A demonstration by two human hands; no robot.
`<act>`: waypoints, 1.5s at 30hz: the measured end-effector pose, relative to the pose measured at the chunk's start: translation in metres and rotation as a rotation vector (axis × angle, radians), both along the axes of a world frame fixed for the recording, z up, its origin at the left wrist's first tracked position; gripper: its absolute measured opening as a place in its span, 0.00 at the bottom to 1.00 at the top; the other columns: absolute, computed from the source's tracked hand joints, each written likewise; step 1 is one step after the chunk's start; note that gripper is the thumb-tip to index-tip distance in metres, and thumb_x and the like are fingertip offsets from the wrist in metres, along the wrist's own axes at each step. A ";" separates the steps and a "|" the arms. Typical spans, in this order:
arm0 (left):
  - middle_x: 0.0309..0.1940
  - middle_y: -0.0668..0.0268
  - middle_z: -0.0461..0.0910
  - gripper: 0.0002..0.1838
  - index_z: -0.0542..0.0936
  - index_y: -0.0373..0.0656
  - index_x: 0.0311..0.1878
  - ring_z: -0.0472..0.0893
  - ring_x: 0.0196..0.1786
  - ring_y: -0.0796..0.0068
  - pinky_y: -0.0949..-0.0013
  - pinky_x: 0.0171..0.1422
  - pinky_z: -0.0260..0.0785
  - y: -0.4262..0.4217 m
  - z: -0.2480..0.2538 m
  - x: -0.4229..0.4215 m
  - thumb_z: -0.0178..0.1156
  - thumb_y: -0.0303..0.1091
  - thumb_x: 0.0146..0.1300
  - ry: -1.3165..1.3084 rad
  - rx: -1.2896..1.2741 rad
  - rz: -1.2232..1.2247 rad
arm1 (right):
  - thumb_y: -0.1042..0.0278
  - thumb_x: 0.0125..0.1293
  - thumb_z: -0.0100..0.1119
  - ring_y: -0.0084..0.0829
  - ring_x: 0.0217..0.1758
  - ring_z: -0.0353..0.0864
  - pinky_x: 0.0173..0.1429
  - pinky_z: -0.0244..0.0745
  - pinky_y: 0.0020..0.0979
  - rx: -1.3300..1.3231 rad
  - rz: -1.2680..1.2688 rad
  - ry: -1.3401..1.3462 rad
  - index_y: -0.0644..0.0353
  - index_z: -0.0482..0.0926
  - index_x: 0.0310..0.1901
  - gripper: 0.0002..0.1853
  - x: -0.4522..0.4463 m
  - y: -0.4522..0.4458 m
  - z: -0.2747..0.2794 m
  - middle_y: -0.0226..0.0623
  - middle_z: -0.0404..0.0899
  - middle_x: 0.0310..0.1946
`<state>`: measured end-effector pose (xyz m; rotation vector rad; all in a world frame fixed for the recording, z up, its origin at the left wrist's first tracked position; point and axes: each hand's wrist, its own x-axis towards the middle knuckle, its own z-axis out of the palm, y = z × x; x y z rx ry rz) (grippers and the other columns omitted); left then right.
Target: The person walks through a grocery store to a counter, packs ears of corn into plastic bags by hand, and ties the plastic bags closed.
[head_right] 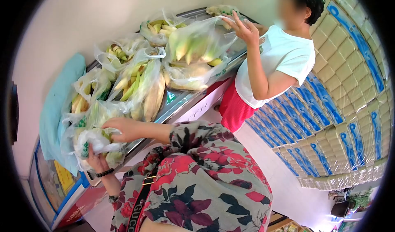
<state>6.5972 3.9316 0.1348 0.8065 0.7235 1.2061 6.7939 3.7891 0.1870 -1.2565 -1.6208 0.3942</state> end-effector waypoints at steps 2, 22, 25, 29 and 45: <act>0.52 0.60 0.75 0.24 0.70 0.37 0.57 0.77 0.51 0.67 0.62 0.56 0.71 0.026 -0.011 -0.020 0.63 0.22 0.57 0.165 0.253 0.120 | 0.71 0.57 0.55 0.39 0.54 0.74 0.56 0.70 0.35 -0.058 -0.119 0.013 0.61 0.73 0.54 0.21 0.024 -0.019 -0.013 0.43 0.75 0.50; 0.59 0.57 0.67 0.33 0.63 0.40 0.64 0.68 0.60 0.64 0.65 0.64 0.61 0.040 -0.059 -0.032 0.62 0.19 0.54 0.733 0.539 0.214 | 0.71 0.61 0.53 0.20 0.29 0.74 0.34 0.69 0.25 -0.308 -0.532 0.514 0.64 0.80 0.42 0.11 0.066 -0.105 -0.110 0.33 0.78 0.27; 0.59 0.57 0.67 0.32 0.63 0.40 0.64 0.69 0.60 0.64 0.65 0.64 0.61 0.035 -0.058 -0.034 0.61 0.20 0.56 0.743 0.536 0.205 | 0.71 0.61 0.53 0.21 0.31 0.74 0.36 0.70 0.25 -0.375 -0.530 0.541 0.64 0.80 0.42 0.11 0.065 -0.105 -0.110 0.35 0.79 0.30; 0.60 0.57 0.67 0.34 0.62 0.41 0.65 0.68 0.61 0.64 0.65 0.64 0.61 0.034 -0.060 -0.032 0.62 0.19 0.55 0.689 0.533 0.210 | 0.73 0.63 0.50 0.22 0.35 0.77 0.41 0.73 0.25 -0.429 -0.497 0.457 0.65 0.79 0.45 0.11 0.064 -0.103 -0.104 0.34 0.78 0.35; 0.61 0.57 0.66 0.35 0.61 0.40 0.65 0.68 0.61 0.64 0.65 0.65 0.60 0.037 -0.067 -0.036 0.64 0.19 0.54 0.727 0.589 0.208 | 0.71 0.61 0.53 0.22 0.32 0.76 0.38 0.71 0.25 -0.400 -0.506 0.542 0.63 0.80 0.41 0.10 0.059 -0.101 -0.106 0.35 0.81 0.32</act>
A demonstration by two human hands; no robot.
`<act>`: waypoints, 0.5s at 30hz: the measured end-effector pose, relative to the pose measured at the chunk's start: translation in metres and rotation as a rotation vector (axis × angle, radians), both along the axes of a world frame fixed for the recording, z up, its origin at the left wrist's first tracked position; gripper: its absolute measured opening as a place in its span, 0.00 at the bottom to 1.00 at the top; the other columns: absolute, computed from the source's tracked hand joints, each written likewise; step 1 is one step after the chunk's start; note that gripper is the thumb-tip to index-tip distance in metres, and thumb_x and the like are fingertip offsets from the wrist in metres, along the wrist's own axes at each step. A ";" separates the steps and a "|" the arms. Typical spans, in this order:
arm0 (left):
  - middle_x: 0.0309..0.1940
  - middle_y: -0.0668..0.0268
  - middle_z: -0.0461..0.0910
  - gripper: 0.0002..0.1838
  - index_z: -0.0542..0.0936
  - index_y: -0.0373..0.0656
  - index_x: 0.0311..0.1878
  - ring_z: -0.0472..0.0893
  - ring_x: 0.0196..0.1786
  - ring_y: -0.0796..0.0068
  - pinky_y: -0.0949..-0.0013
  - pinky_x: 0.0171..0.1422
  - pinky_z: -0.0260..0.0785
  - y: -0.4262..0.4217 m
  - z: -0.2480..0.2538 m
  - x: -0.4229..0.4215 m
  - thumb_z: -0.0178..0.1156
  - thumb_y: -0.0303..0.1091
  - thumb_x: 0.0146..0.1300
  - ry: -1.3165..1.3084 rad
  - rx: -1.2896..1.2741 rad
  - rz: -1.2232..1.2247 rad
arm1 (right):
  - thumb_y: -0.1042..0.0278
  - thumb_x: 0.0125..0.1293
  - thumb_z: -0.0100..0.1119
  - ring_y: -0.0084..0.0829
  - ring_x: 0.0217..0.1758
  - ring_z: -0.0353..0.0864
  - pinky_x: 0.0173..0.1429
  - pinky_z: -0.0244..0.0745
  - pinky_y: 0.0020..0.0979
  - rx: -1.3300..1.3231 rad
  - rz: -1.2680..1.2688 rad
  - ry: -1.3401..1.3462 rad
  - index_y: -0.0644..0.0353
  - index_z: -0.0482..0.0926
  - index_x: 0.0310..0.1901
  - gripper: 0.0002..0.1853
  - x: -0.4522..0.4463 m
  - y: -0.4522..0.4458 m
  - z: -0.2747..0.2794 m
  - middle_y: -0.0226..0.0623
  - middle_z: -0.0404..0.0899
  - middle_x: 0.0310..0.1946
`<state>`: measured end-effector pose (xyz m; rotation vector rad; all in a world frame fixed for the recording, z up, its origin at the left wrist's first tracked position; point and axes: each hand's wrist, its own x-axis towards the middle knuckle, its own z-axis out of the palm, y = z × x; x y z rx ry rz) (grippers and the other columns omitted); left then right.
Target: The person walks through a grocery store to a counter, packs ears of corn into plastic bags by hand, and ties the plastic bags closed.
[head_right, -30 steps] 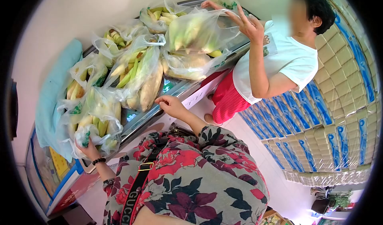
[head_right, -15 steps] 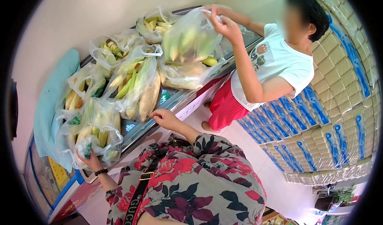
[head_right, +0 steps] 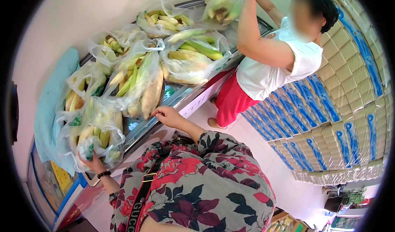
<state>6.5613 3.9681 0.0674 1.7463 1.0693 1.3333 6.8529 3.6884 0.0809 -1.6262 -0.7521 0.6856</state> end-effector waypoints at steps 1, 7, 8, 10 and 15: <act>0.61 0.57 0.66 0.35 0.61 0.40 0.65 0.68 0.61 0.64 0.65 0.65 0.60 0.000 0.000 0.000 0.64 0.20 0.54 0.015 0.023 -0.003 | 0.71 0.61 0.53 0.22 0.32 0.76 0.38 0.71 0.25 0.005 -0.001 -0.008 0.63 0.80 0.41 0.10 0.000 0.000 -0.002 0.35 0.81 0.32; 0.61 0.57 0.66 0.35 0.61 0.40 0.65 0.67 0.62 0.64 0.64 0.65 0.60 0.001 -0.002 0.000 0.63 0.19 0.53 -0.022 0.015 -0.018 | 0.71 0.61 0.53 0.24 0.33 0.77 0.39 0.72 0.26 -0.005 0.016 -0.047 0.63 0.80 0.42 0.11 -0.001 0.002 -0.010 0.36 0.81 0.34; 0.61 0.57 0.66 0.36 0.61 0.41 0.65 0.67 0.62 0.64 0.64 0.65 0.60 0.002 -0.003 -0.001 0.63 0.19 0.53 -0.030 0.000 -0.019 | 0.70 0.61 0.53 0.24 0.33 0.77 0.40 0.72 0.26 -0.014 0.018 -0.041 0.63 0.80 0.42 0.11 -0.001 0.003 -0.010 0.36 0.81 0.34; 0.61 0.57 0.66 0.36 0.60 0.41 0.66 0.67 0.62 0.64 0.65 0.65 0.60 -0.001 -0.002 -0.002 0.63 0.18 0.54 -0.044 -0.030 -0.023 | 0.70 0.61 0.53 0.25 0.34 0.77 0.40 0.72 0.27 -0.033 0.022 -0.030 0.63 0.80 0.42 0.11 -0.001 0.002 -0.006 0.37 0.81 0.34; 0.62 0.57 0.65 0.37 0.59 0.42 0.67 0.67 0.62 0.64 0.65 0.65 0.60 -0.003 0.000 -0.001 0.63 0.18 0.54 -0.079 -0.086 -0.029 | 0.71 0.63 0.52 0.20 0.36 0.76 0.43 0.73 0.24 -0.101 0.081 -0.048 0.64 0.78 0.45 0.11 0.002 0.005 -0.005 0.32 0.79 0.34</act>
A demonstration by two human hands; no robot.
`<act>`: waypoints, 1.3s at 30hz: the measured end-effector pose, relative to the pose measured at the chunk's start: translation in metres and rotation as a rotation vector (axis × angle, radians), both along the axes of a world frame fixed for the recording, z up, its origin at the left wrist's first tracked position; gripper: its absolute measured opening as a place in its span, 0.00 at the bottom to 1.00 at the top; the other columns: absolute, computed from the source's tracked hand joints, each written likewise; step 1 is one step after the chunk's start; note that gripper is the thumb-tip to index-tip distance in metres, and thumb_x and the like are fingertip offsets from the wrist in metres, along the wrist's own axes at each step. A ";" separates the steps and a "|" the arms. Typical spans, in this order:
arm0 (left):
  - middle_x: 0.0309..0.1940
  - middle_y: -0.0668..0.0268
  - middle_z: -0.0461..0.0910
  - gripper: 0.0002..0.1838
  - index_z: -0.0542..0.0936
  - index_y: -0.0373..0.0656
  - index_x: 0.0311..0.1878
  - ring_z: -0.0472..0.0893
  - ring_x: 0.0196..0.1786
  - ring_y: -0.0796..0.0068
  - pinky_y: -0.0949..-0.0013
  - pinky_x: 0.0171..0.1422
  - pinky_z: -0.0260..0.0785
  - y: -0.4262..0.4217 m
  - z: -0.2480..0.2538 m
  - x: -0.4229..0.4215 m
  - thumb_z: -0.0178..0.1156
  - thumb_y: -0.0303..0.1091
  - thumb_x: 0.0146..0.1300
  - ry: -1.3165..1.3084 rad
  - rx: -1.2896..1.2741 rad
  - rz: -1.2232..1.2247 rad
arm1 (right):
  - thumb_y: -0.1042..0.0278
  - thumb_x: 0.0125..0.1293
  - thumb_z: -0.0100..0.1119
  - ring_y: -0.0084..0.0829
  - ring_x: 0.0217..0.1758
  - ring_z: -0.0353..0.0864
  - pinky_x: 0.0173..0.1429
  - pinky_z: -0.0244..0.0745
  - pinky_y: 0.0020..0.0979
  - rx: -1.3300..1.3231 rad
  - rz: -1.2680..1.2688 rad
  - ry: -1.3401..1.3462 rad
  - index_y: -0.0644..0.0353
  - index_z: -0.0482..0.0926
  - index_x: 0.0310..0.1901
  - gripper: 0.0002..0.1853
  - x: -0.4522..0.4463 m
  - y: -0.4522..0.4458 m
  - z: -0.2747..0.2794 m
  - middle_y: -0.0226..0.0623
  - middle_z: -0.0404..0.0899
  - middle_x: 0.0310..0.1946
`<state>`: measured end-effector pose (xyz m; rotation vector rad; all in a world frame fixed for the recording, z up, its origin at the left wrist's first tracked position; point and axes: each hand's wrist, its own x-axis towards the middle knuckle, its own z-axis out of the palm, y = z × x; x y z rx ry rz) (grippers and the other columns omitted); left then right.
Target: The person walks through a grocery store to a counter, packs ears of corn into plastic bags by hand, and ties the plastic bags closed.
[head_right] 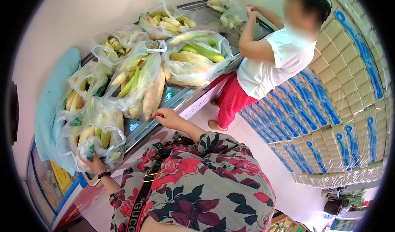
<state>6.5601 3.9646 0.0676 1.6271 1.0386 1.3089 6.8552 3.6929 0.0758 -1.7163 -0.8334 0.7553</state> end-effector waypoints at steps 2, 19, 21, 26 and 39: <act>0.62 0.57 0.65 0.37 0.59 0.42 0.67 0.67 0.62 0.64 0.65 0.66 0.60 0.001 -0.003 0.000 0.63 0.18 0.54 -0.004 0.007 -0.014 | 0.71 0.63 0.52 0.20 0.36 0.76 0.42 0.73 0.24 0.004 0.007 -0.015 0.64 0.78 0.45 0.12 0.001 -0.001 -0.004 0.32 0.79 0.34; 0.62 0.58 0.64 0.36 0.60 0.42 0.65 0.66 0.63 0.64 0.64 0.66 0.59 0.003 -0.006 -0.002 0.62 0.16 0.53 -0.013 0.005 -0.022 | 0.70 0.64 0.52 0.21 0.36 0.77 0.42 0.73 0.25 -0.008 0.054 -0.070 0.64 0.79 0.46 0.12 0.000 0.001 0.000 0.33 0.80 0.34; 0.62 0.58 0.64 0.36 0.60 0.42 0.65 0.66 0.63 0.64 0.64 0.66 0.59 0.003 -0.007 -0.003 0.62 0.16 0.53 -0.024 -0.001 -0.024 | 0.70 0.64 0.52 0.21 0.35 0.77 0.43 0.73 0.25 -0.023 0.067 -0.074 0.64 0.79 0.45 0.12 0.000 0.001 0.002 0.33 0.80 0.34; 0.62 0.59 0.64 0.36 0.60 0.43 0.66 0.66 0.63 0.64 0.64 0.67 0.58 0.002 -0.006 -0.003 0.61 0.16 0.53 -0.023 -0.010 -0.019 | 0.69 0.64 0.53 0.22 0.35 0.78 0.43 0.74 0.25 -0.122 0.157 0.017 0.62 0.76 0.51 0.15 0.005 0.003 0.001 0.32 0.80 0.34; 0.63 0.59 0.63 0.36 0.60 0.43 0.66 0.65 0.63 0.65 0.64 0.67 0.57 0.004 -0.004 0.000 0.60 0.16 0.54 -0.039 0.016 -0.058 | 0.64 0.62 0.57 0.26 0.19 0.73 0.21 0.70 0.27 0.148 -0.624 0.033 0.58 0.74 0.29 0.08 0.341 -0.030 0.256 0.33 0.74 0.20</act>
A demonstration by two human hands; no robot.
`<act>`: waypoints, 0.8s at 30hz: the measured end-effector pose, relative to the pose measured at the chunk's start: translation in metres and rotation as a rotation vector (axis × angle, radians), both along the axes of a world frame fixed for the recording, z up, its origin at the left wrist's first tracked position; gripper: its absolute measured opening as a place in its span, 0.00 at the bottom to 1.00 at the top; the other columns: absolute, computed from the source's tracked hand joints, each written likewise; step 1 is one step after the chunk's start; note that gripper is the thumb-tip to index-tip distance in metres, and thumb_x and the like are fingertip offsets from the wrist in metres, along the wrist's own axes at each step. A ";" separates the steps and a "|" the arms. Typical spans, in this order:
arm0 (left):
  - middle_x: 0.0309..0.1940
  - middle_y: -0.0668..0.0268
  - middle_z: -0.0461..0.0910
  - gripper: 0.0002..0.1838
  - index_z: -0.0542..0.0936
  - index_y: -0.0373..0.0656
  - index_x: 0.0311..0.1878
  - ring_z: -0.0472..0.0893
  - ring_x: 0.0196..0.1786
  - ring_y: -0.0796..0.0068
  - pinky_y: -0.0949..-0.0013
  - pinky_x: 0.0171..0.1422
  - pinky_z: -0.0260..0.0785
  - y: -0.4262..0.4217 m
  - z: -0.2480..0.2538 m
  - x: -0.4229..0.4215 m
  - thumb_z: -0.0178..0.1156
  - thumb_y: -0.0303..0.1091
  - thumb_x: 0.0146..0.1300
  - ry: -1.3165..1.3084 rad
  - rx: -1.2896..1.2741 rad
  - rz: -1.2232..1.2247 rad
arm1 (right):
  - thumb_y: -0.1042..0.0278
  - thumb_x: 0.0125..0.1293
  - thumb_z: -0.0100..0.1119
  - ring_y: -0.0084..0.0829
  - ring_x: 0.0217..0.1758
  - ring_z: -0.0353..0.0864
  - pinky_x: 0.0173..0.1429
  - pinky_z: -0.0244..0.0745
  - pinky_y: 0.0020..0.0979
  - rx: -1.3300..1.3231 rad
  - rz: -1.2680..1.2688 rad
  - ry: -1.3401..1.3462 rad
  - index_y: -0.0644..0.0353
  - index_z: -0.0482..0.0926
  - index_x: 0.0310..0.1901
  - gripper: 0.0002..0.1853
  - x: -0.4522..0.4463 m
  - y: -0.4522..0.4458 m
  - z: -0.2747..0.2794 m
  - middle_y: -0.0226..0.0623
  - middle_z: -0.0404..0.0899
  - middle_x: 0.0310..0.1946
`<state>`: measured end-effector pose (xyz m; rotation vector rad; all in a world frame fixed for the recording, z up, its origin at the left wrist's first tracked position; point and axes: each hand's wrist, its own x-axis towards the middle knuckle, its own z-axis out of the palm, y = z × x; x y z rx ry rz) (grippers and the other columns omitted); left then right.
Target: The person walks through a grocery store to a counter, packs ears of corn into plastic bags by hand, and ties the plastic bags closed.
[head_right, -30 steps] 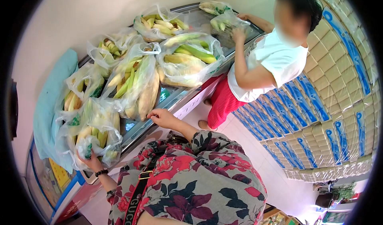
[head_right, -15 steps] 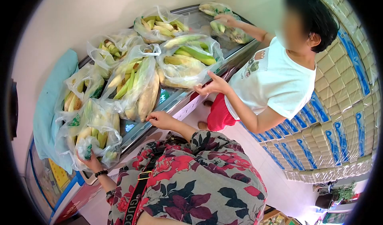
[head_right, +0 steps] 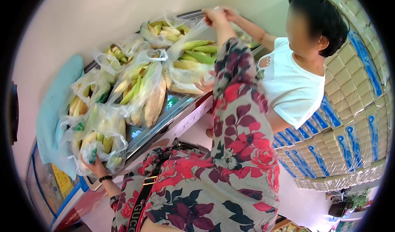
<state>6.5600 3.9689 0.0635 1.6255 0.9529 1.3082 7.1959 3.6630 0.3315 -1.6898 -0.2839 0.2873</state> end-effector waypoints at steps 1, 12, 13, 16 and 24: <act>0.62 0.58 0.63 0.36 0.60 0.43 0.66 0.65 0.63 0.65 0.64 0.67 0.57 -0.003 0.002 0.001 0.60 0.16 0.54 0.012 0.004 0.008 | 0.65 0.61 0.57 0.24 0.16 0.71 0.18 0.67 0.27 -0.060 0.004 -0.020 0.57 0.73 0.28 0.08 0.021 -0.008 0.001 0.30 0.72 0.16; 0.63 0.58 0.63 0.37 0.60 0.43 0.66 0.65 0.63 0.65 0.64 0.67 0.57 0.003 -0.011 -0.005 0.63 0.19 0.53 0.034 0.024 0.030 | 0.65 0.58 0.55 0.22 0.15 0.68 0.17 0.63 0.26 -0.279 -0.042 -0.064 0.64 0.76 0.44 0.14 0.019 -0.001 0.012 0.31 0.72 0.17; 0.63 0.58 0.63 0.37 0.60 0.42 0.66 0.65 0.63 0.65 0.64 0.67 0.57 0.003 -0.010 -0.005 0.63 0.19 0.53 0.031 0.020 0.030 | 0.65 0.58 0.54 0.22 0.15 0.67 0.17 0.63 0.26 -0.279 -0.008 -0.109 0.64 0.76 0.46 0.16 0.009 0.001 0.011 0.31 0.72 0.18; 0.63 0.59 0.63 0.37 0.59 0.42 0.66 0.65 0.64 0.65 0.64 0.67 0.58 -0.001 -0.005 -0.001 0.63 0.19 0.53 0.033 -0.004 0.035 | 0.63 0.61 0.55 0.19 0.16 0.67 0.17 0.62 0.22 -0.282 0.134 -0.310 0.60 0.75 0.49 0.16 -0.030 0.005 0.002 0.27 0.69 0.18; 0.64 0.59 0.61 0.37 0.58 0.42 0.67 0.64 0.65 0.64 0.63 0.68 0.57 0.000 -0.005 -0.003 0.61 0.18 0.54 0.017 -0.020 0.019 | 0.53 0.63 0.58 0.20 0.26 0.73 0.30 0.72 0.25 -0.538 0.701 -0.160 0.54 0.65 0.64 0.30 -0.150 0.010 -0.083 0.32 0.78 0.30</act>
